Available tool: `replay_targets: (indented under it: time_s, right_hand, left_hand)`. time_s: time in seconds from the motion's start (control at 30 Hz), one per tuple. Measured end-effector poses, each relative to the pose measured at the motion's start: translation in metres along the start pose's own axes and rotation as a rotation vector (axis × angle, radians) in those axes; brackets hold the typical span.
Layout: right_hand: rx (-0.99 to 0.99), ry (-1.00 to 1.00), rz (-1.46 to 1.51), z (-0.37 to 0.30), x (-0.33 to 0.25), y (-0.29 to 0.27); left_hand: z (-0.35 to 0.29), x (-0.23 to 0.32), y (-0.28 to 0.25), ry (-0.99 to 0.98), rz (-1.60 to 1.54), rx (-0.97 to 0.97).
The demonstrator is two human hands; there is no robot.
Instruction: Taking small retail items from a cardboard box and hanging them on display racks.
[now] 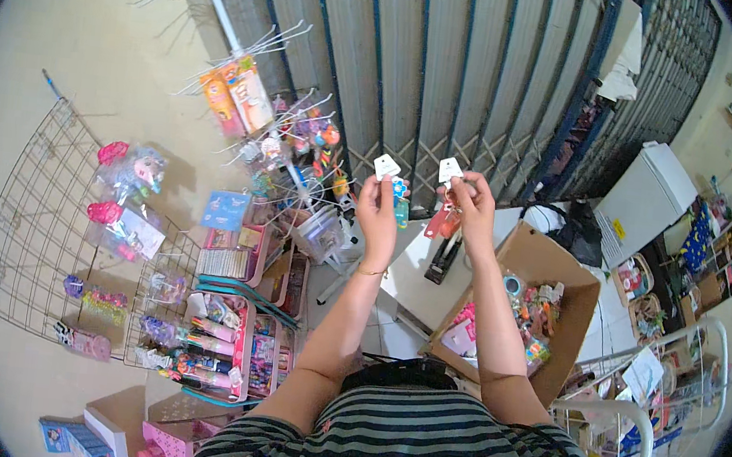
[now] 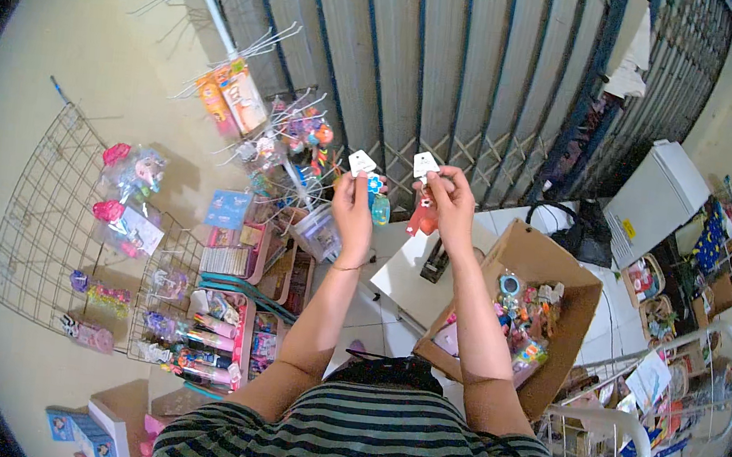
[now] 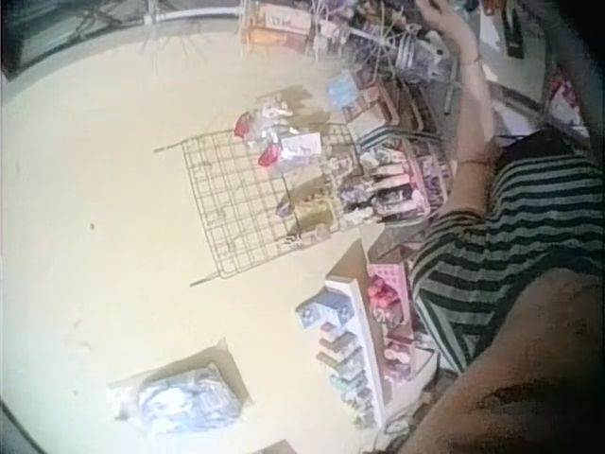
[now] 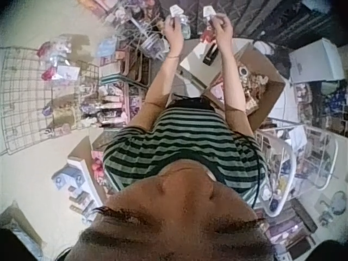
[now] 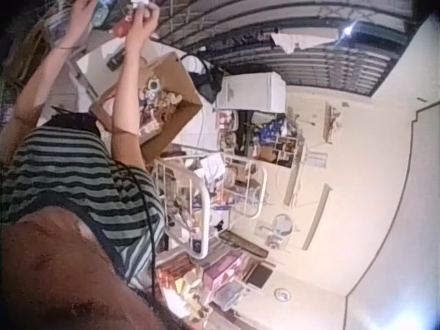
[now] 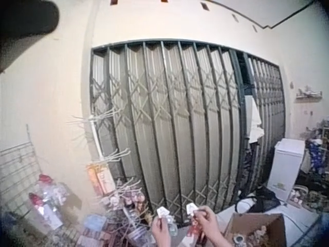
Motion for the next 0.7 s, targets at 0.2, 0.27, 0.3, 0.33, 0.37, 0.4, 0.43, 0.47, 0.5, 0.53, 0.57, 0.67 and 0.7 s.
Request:
replay_targets:
  time_s: [0.2,0.27,0.3,0.33,0.37,0.4,0.43,0.47,0.5,0.53,0.57,0.67,0.7]
  right_hand:
    - [-0.142,-0.007,0.143,0.044,-0.004,0.070]
    - [-0.170,-0.027,0.143,0.063,-0.001,0.094]
    - [-0.185,-0.048,0.136,0.072,-0.002,0.106]
    - [-0.184,-0.042,0.134,0.078,-0.002,0.118]
    - [-0.191,-0.049,0.140,0.086,-0.002,0.130]
    - [-0.210,-0.054,0.135,0.095,-0.002,0.141]
    - [-0.227,-0.059,0.129,0.105,-0.001,0.152]
    - [-0.231,-0.070,0.162,0.113,0.002,0.162]
    - [-0.232,-0.075,0.167,0.122,0.004,0.172]
    - [-0.247,-0.098,0.170,0.131,0.005,0.181]
    - [-0.260,-0.117,0.172,0.138,0.005,0.190]
    - [-0.239,-0.108,0.157,0.161,0.007,0.212]
    - [-0.224,-0.100,0.133,0.168,0.006,0.218]
  left_hand:
    - [0.058,0.038,-0.030,0.078,0.041,0.042]
    - [0.082,0.049,-0.038,0.097,0.077,0.027]
    - [0.092,0.054,-0.042,0.107,0.081,0.030]
    - [0.101,0.059,-0.044,0.117,0.091,0.018]
    - [0.112,0.063,-0.046,0.130,0.101,0.005]
    - [0.125,0.065,-0.049,0.184,0.108,-0.006]
    - [0.138,0.065,-0.054,0.194,0.110,-0.008]
    - [0.150,0.065,-0.058,0.199,0.100,-0.018]
    - [0.162,0.065,-0.063,0.203,0.090,-0.029]
    - [0.172,0.065,-0.067,0.204,0.116,-0.028]
    - [0.181,0.066,-0.069,0.205,0.118,-0.031]
    - [0.206,0.068,-0.077,0.275,0.090,-0.017]
    - [0.212,0.068,-0.081,0.278,0.091,-0.019]
Point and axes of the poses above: each hand's wrist, its own z-axis towards the middle knuckle, its own y-axis out of the palm, x = y × z, the point moved 2 cm from there along z, towards the middle knuckle, and after that the axes turned 7 degrees about -z, right-handed, at the moved point
